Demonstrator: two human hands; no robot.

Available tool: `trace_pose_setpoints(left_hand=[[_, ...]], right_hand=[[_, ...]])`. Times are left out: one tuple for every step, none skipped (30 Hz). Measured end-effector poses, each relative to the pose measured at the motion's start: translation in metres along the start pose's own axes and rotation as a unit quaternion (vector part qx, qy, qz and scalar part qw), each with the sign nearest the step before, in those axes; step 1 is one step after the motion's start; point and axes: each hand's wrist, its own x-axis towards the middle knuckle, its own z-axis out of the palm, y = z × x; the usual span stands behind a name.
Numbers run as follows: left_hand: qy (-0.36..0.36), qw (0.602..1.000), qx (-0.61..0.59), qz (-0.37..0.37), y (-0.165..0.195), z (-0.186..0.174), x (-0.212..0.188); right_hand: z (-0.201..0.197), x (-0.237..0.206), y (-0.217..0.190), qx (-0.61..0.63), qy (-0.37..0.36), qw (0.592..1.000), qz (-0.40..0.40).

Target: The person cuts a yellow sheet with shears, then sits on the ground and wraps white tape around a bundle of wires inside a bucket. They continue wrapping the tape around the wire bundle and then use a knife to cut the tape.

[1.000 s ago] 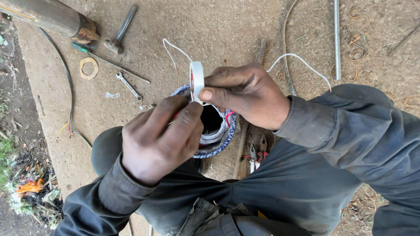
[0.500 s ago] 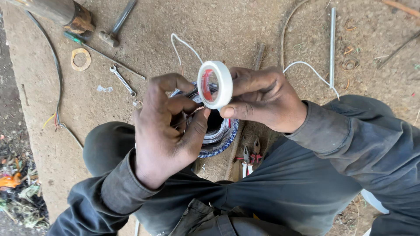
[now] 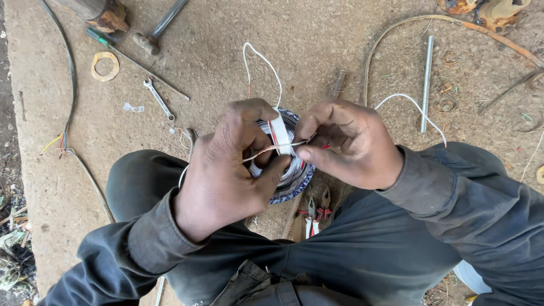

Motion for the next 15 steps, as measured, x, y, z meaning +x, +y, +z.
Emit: trace_pose_setpoints(left_hand=[[0.02,0.999,0.032,0.016,-0.001,0.002,-0.001],[0.04,0.997,0.065,0.029,-0.001,0.004,-0.001],[0.06,0.993,0.098,0.04,-0.002,0.006,-0.001],[0.068,0.99,0.115,0.038,-0.002,0.008,0.0],[0.076,0.988,0.13,0.038,-0.002,0.009,0.001],[0.083,0.985,0.145,0.039,-0.002,0.009,0.003],[0.055,0.989,0.132,0.034,-0.001,0.007,0.004],[0.026,0.992,0.119,0.029,0.0,0.004,0.006],[-0.003,0.994,0.106,0.025,0.001,0.001,0.008],[-0.012,0.999,0.038,0.03,0.002,-0.004,0.01],[-0.022,0.999,-0.03,0.033,0.003,-0.009,0.012],[-0.03,0.994,-0.099,0.034,0.004,-0.013,0.013],[-0.039,0.993,-0.096,0.065,0.006,-0.017,0.014],[-0.046,0.99,-0.093,0.098,0.007,-0.019,0.013],[-0.053,0.986,-0.091,0.132,0.009,-0.02,0.012]], right_hand=[[0.001,0.0,0.002,-0.013,0.01,1.0,-0.001],[0.001,0.0,0.003,-0.026,0.016,1.0,-0.002],[0.002,0.0,0.004,-0.037,0.021,0.999,-0.002],[0.001,0.001,0.005,-0.05,0.027,0.998,-0.004],[0.001,0.002,0.005,-0.05,0.029,0.998,-0.01],[0.001,0.002,0.005,-0.05,0.032,0.998,-0.015],[0.001,0.003,0.004,-0.049,0.035,0.998,-0.019],[0.001,0.003,0.004,-0.049,0.033,0.998,-0.022],[0.001,0.004,0.003,-0.048,0.031,0.998,-0.026],[0.001,0.004,0.003,-0.047,0.029,0.998,-0.031],[0.001,0.004,0.002,-0.065,0.032,0.997,-0.032],[0.001,0.005,0.002,-0.083,0.035,0.995,-0.033],[0.002,0.005,0.001,-0.1,0.037,0.994,-0.035],[0.002,0.005,0.001,-0.094,0.038,0.994,-0.03],[0.003,0.006,0.0,-0.089,0.038,0.995,-0.027]])
